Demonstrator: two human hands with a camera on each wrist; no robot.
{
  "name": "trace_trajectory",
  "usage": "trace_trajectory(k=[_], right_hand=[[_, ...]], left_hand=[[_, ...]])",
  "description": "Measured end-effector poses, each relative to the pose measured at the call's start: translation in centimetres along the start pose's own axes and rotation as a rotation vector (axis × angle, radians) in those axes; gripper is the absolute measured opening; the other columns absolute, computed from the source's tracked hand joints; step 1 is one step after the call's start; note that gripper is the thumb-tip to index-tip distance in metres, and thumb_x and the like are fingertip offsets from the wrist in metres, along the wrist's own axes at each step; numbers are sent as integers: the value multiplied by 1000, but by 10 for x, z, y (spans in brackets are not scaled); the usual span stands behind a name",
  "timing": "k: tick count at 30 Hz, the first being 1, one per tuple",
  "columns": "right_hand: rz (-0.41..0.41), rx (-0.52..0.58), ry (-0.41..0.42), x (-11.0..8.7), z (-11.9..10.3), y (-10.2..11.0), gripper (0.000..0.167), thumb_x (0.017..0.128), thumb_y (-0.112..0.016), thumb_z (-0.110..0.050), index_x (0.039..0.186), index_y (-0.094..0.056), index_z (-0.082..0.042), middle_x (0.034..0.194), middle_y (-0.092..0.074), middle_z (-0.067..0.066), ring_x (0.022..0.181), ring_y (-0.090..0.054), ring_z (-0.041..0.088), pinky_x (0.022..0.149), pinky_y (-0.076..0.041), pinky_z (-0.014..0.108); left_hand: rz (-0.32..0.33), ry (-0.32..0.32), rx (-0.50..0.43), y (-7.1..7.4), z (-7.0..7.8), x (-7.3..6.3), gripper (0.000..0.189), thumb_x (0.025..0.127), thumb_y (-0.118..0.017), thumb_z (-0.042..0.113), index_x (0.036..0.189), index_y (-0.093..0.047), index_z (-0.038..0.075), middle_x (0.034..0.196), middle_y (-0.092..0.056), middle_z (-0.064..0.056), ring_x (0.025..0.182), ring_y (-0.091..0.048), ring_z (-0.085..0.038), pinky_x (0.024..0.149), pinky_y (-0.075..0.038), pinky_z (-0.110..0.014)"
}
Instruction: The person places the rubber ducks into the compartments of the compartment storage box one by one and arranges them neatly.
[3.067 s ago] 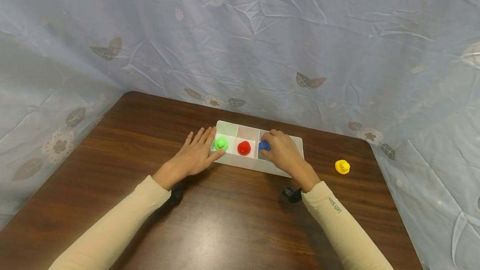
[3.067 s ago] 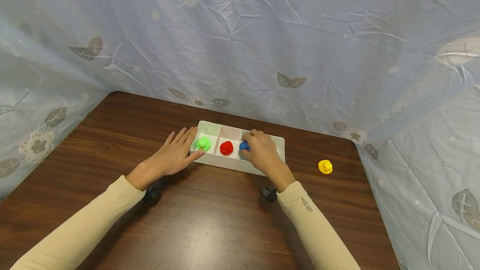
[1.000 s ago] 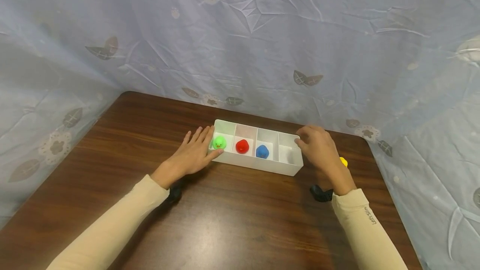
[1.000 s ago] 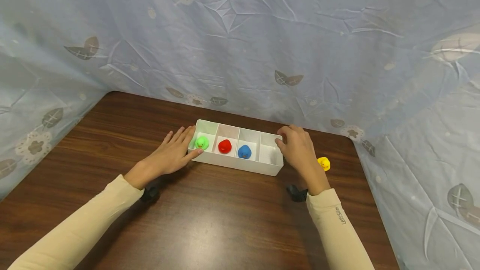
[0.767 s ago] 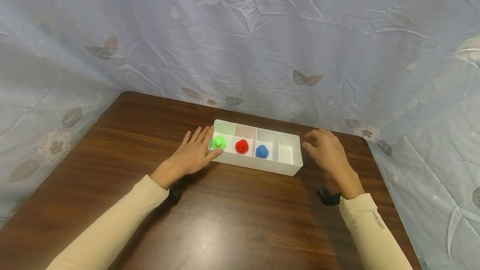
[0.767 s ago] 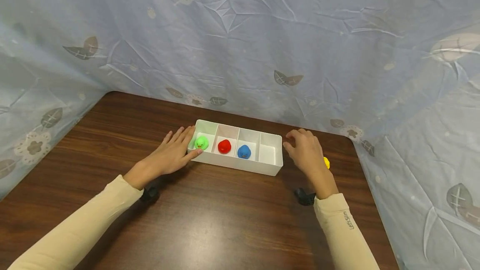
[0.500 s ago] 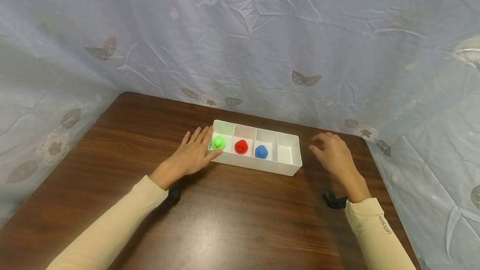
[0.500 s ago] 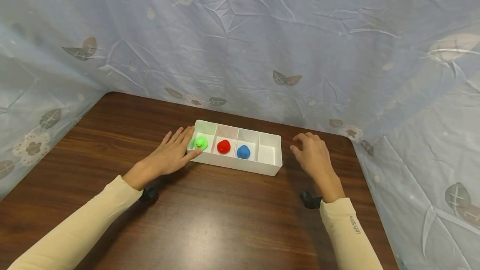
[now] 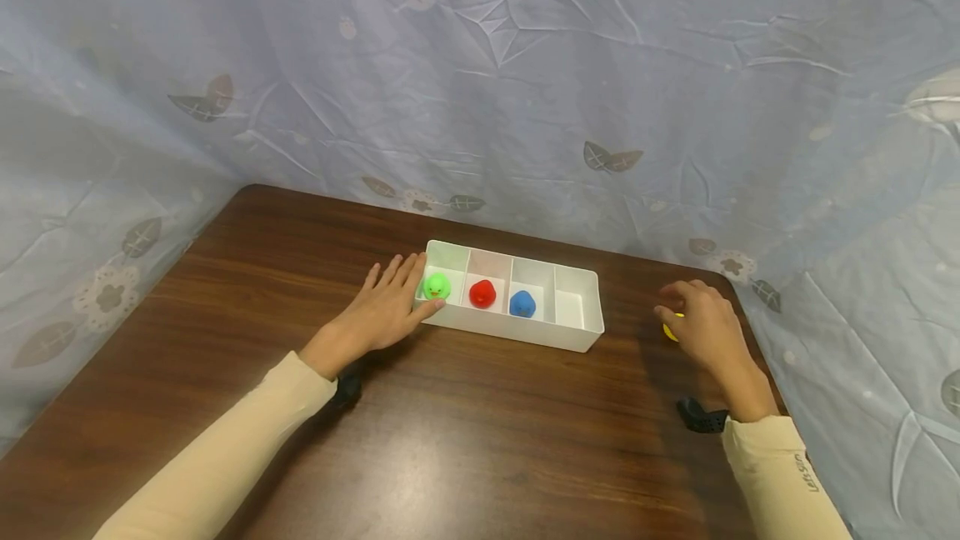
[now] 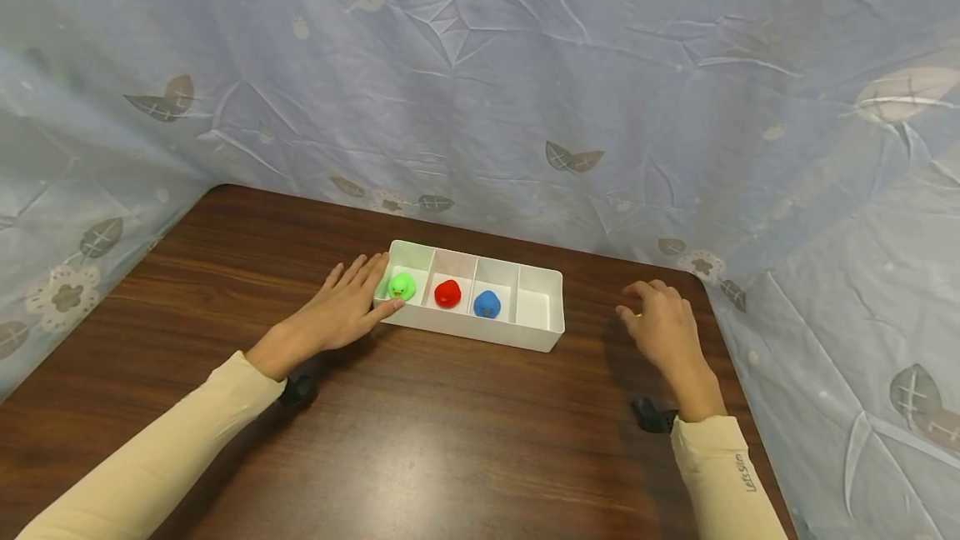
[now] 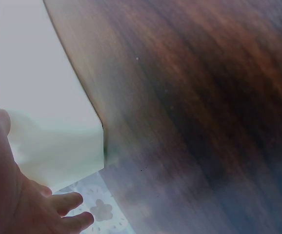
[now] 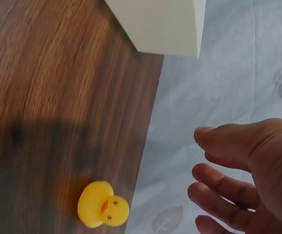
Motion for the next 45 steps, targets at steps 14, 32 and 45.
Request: trace_trajectory(k=[14, 32, 45], right_hand=[[-46, 19, -85, -8, 42, -3, 45, 95, -77, -16, 132, -66, 7, 127, -63, 37, 107, -63, 57, 84, -51, 66], [-159, 22, -130, -20, 64, -20, 48, 96, -76, -18, 132, -65, 13, 121, -65, 40, 107, -63, 57, 87, -49, 69], [-151, 14, -147, -21, 70, -35, 50, 97, -75, -16, 136, -60, 12, 118, -66, 40, 101, -67, 55, 80, -52, 66]], left_hand=[[-9, 13, 7, 0, -2, -1, 95, 109, -36, 68, 172, -2, 4, 179, -15, -23, 167, -13, -46, 134, -9, -69], [-15, 11, -1, 3, 0, 0, 95, 109, -35, 68, 172, -2, 4, 179, -14, -23, 167, -11, -45, 133, -8, -69], [-20, 10, 2, 2, 1, 0, 95, 110, -35, 67, 172, -2, 4, 179, -14, -24, 167, -11, -46, 133, -8, -69]])
Point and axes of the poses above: each hand's wrist, its own x-axis towards the middle knuckle, its own y-axis out of the back of the hand, z = x × y, the point moved 5 cm from there along x, towards the middle knuckle
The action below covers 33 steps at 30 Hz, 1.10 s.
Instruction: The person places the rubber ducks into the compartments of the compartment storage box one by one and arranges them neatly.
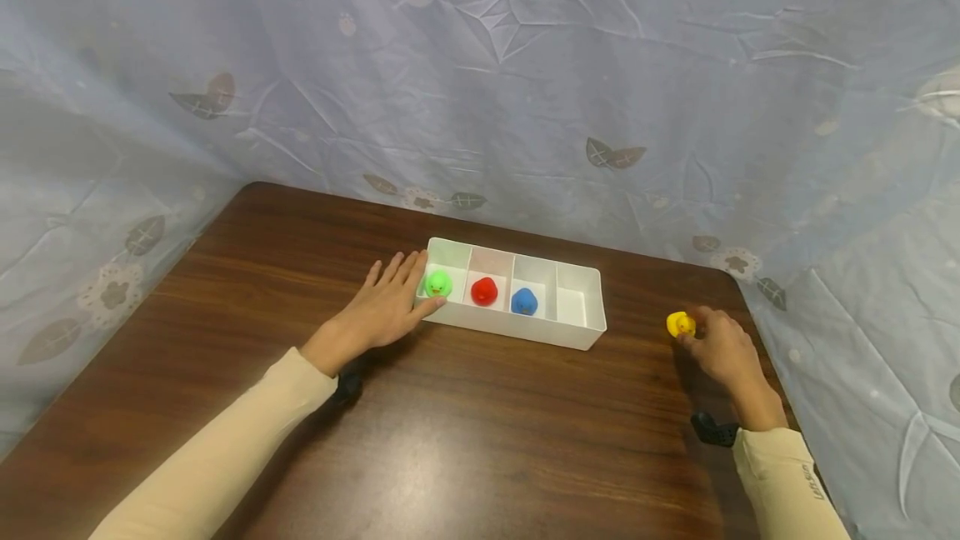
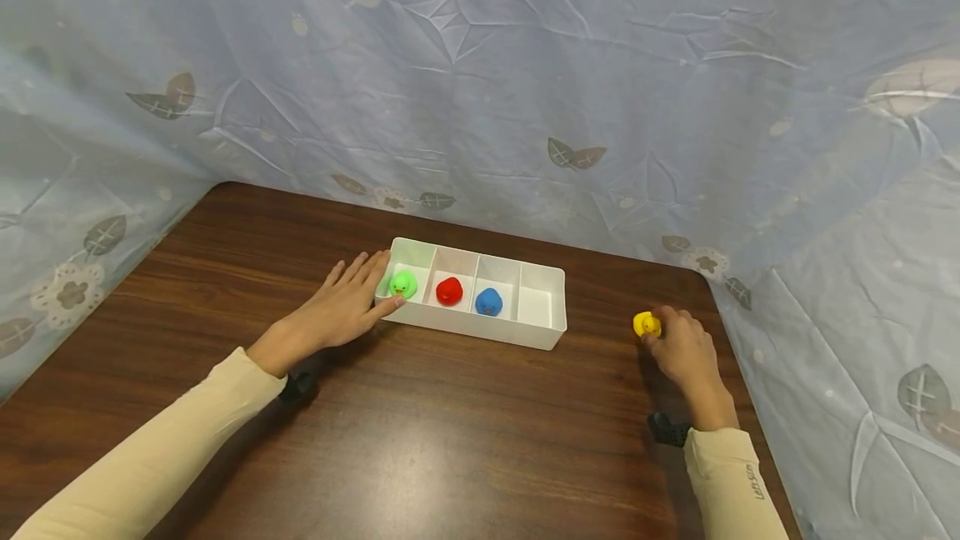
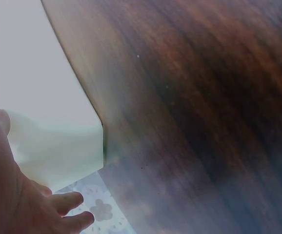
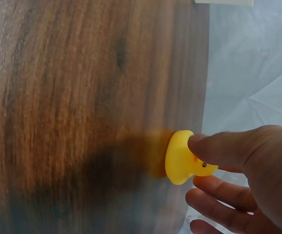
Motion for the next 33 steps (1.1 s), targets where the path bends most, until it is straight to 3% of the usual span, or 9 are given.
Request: trace_trajectory(k=[8, 16, 21, 27, 33], right_hand=[[22, -10, -26, 1, 1, -3, 42, 97, -74, -14, 131, -64, 8, 113, -66, 38, 94, -66, 50, 73, -51, 62], [6, 10, -43, 3, 2, -6, 43, 100, -70, -14, 135, -60, 9, 129, -59, 42, 110, -62, 64, 80, -51, 70], [24, 11, -38, 2, -2, -3, 46, 100, -71, -14, 136, -59, 11, 133, -57, 41, 114, -60, 63, 85, -50, 71], [62, 10, -20, 5, -15, 8, 46, 100, -73, -16, 135, -59, 10, 128, -61, 38, 108, -63, 57, 81, -51, 67], [91, -16, 67, 7, -47, 18, 44, 99, -75, -15, 131, -61, 12, 119, -65, 36, 96, -67, 47, 77, -53, 61]], left_hand=[[-2, -2, -7, 1, 1, 0, 94, 110, -35, 67, 172, -3, 3, 179, -13, -24, 167, -12, -46, 133, -8, -69], [-10, 3, 0, 1, 0, -1, 95, 109, -35, 68, 172, -1, 4, 179, -13, -24, 167, -11, -45, 134, -8, -69], [-13, 3, 1, 1, 1, -1, 95, 110, -34, 68, 172, -1, 4, 179, -13, -25, 167, -11, -46, 133, -7, -69], [-12, 8, 3, 1, 1, -1, 95, 110, -35, 67, 172, -2, 3, 178, -14, -25, 167, -11, -46, 134, -8, -69], [-11, 10, 5, 1, 1, -1, 95, 109, -35, 68, 172, -1, 4, 178, -14, -24, 167, -11, -46, 134, -8, -69]])
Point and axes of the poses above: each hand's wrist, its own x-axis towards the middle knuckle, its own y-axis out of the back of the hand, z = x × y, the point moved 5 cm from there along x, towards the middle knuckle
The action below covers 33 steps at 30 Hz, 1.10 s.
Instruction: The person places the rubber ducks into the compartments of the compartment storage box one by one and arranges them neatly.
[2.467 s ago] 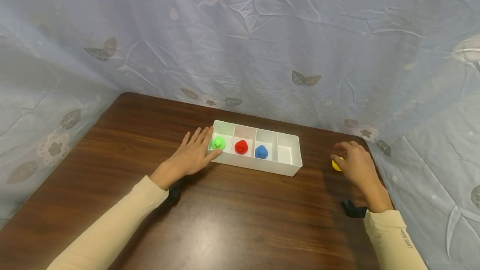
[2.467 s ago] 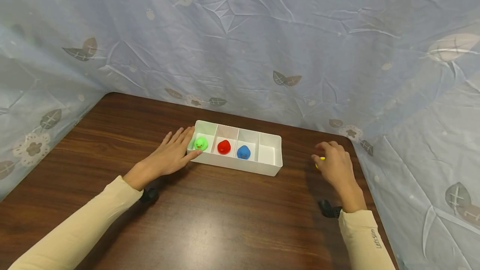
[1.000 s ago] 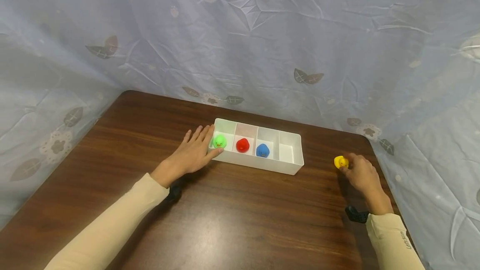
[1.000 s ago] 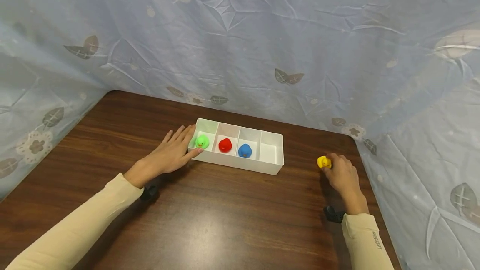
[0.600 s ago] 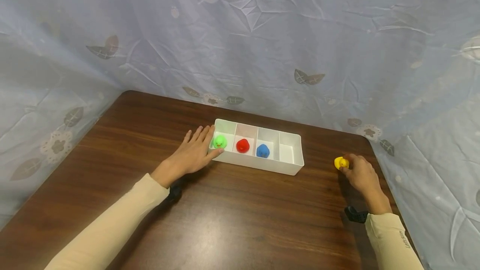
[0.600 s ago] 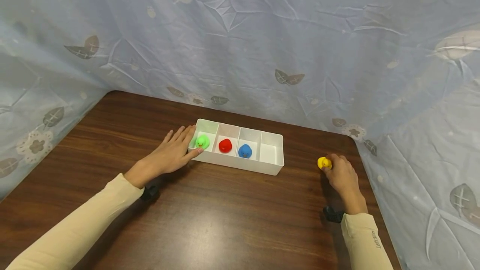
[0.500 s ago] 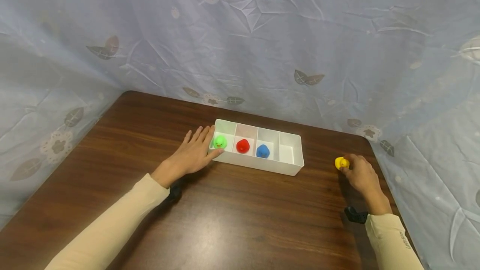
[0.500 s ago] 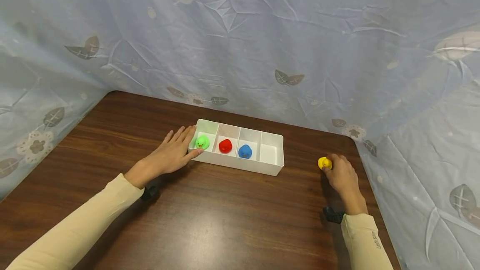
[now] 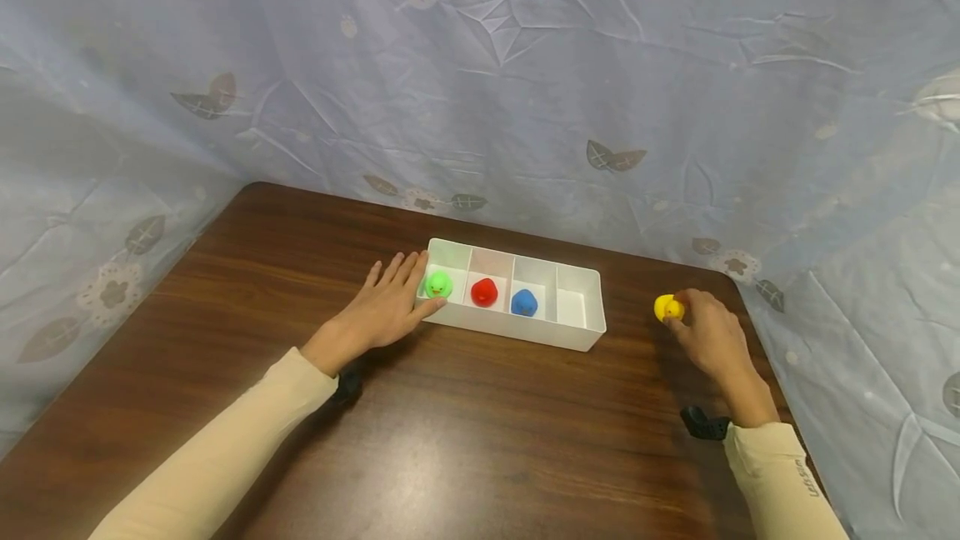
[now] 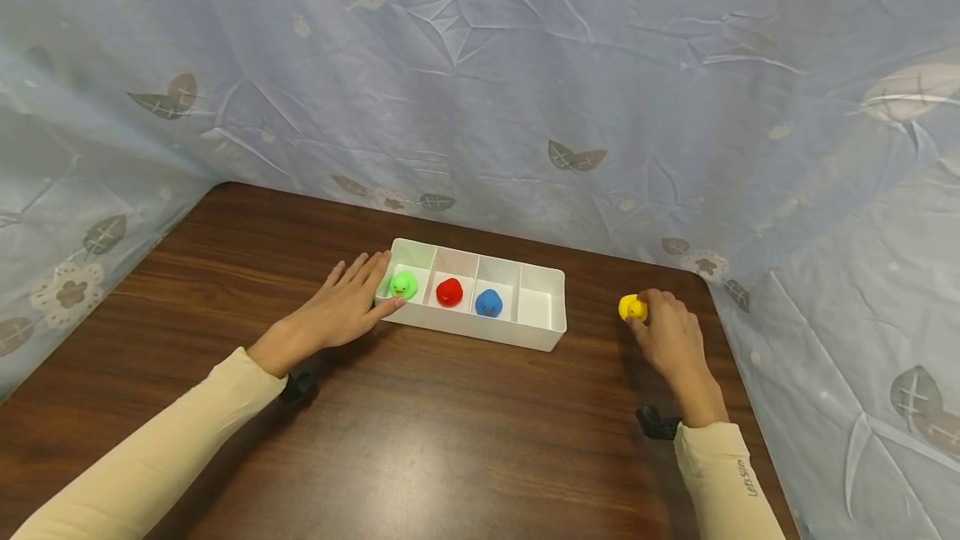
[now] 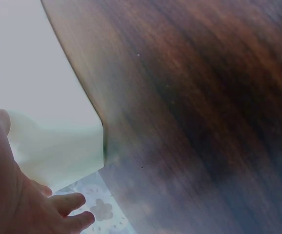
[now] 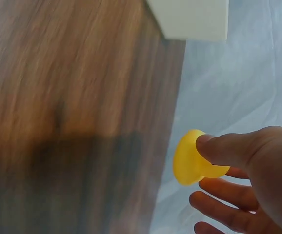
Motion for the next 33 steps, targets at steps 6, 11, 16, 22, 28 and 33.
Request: trace_trajectory(k=[6, 11, 16, 22, 28, 33], right_hand=[[73, 0, 119, 5, -34, 12, 39, 96, -78, -12, 126, -65, 11, 117, -69, 34, 96, -67, 46, 78, -52, 63], [74, 15, 153, 10, -57, 18, 39, 97, -78, -13, 127, -66, 8, 122, -69, 32, 103, -66, 47, 85, -49, 65], [58, 20, 158, 14, -70, 17, 38, 98, -77, -14, 127, -66, 7, 124, -69, 31, 103, -65, 45, 89, -48, 65], [60, 14, 173, 17, -81, 15, 38, 98, -77, -15, 127, -67, 5, 123, -70, 29, 101, -63, 42, 89, -47, 64], [30, 13, 187, 18, -93, 9, 36, 99, -76, -16, 128, -68, 4, 127, -69, 27, 106, -63, 42, 93, -47, 64], [23, 7, 213, 21, -105, 4, 35, 99, -76, -16, 128, -68, 3, 127, -70, 26, 106, -64, 42, 92, -47, 62]], left_hand=[[1, -2, -1, -1, 0, 0, 95, 110, -35, 68, 172, -2, 4, 178, -14, -25, 167, -11, -46, 134, -7, -69], [9, -4, 9, 0, -1, 1, 96, 109, -34, 68, 172, -1, 4, 178, -14, -25, 167, -10, -46, 134, -7, -69], [10, -3, 14, 0, -2, 1, 95, 110, -34, 68, 172, 0, 4, 179, -14, -24, 167, -11, -46, 133, -8, -69], [12, -4, 18, -1, -2, 1, 95, 110, -34, 68, 172, -1, 4, 178, -14, -25, 167, -10, -46, 133, -8, -69], [10, -6, 14, -3, -2, 1, 96, 109, -34, 69, 172, -2, 4, 178, -14, -25, 167, -9, -46, 133, -7, -69], [18, -9, 26, -3, -3, 3, 95, 110, -34, 68, 172, -3, 3, 178, -14, -25, 167, -9, -47, 133, -7, -70]])
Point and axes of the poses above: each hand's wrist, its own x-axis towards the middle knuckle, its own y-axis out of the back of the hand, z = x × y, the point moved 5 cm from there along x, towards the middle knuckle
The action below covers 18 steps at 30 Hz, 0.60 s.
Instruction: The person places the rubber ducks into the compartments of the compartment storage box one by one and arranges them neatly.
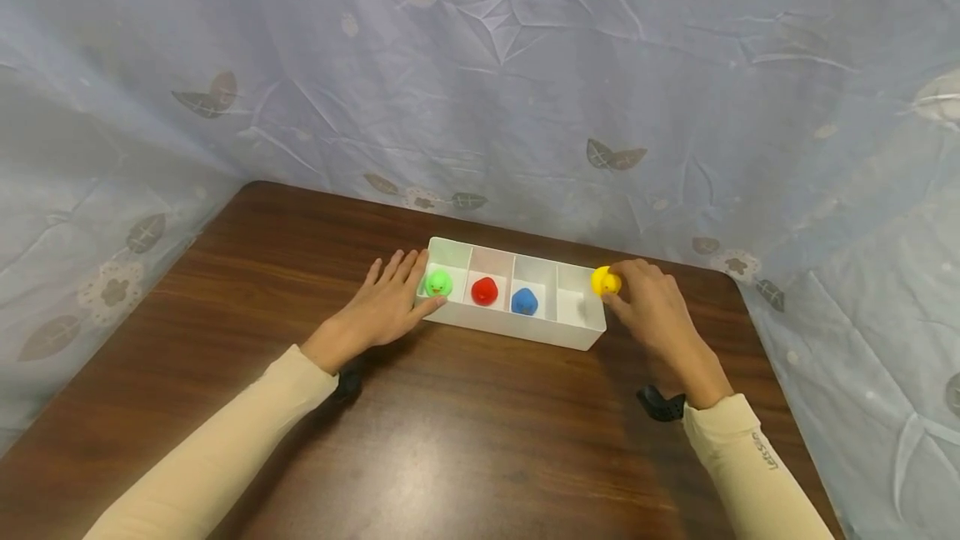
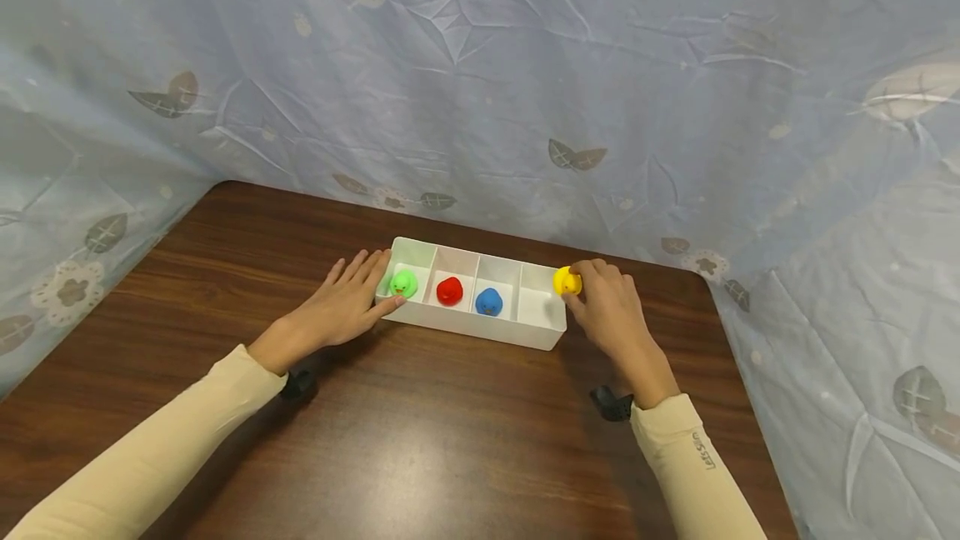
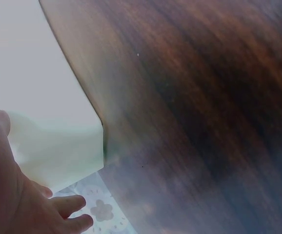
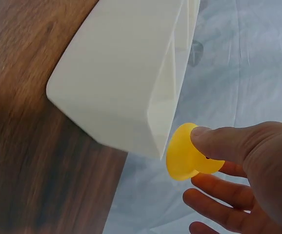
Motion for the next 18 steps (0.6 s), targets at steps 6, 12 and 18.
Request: trace_trajectory(k=[6, 12, 18], right_hand=[[-23, -35, 43, 7, -11, -10, 35, 97, -77, -15, 126, -68, 3, 122, -72, 24, 105, -66, 43, 89, -49, 60], [-39, -50, 66, 10, -22, -18, 36, 95, -80, -14, 124, -70, 4, 122, -73, 25, 105, -68, 44, 88, -52, 61], [-81, -52, 53, 11, -26, -27, 37, 96, -80, -15, 126, -69, 3, 127, -72, 25, 114, -67, 45, 93, -50, 60]], left_hand=[[-4, 6, -7, 2, 0, 0, 95, 110, -34, 68, 172, -2, 3, 178, -14, -25, 167, -9, -47, 133, -6, -70], [-8, 8, -4, 3, 1, -1, 96, 109, -32, 69, 172, -1, 4, 179, -14, -25, 167, -9, -46, 134, -7, -69], [-8, 10, -12, 1, 1, 0, 95, 110, -35, 67, 172, -2, 3, 179, -13, -25, 167, -8, -47, 133, -6, -70]])
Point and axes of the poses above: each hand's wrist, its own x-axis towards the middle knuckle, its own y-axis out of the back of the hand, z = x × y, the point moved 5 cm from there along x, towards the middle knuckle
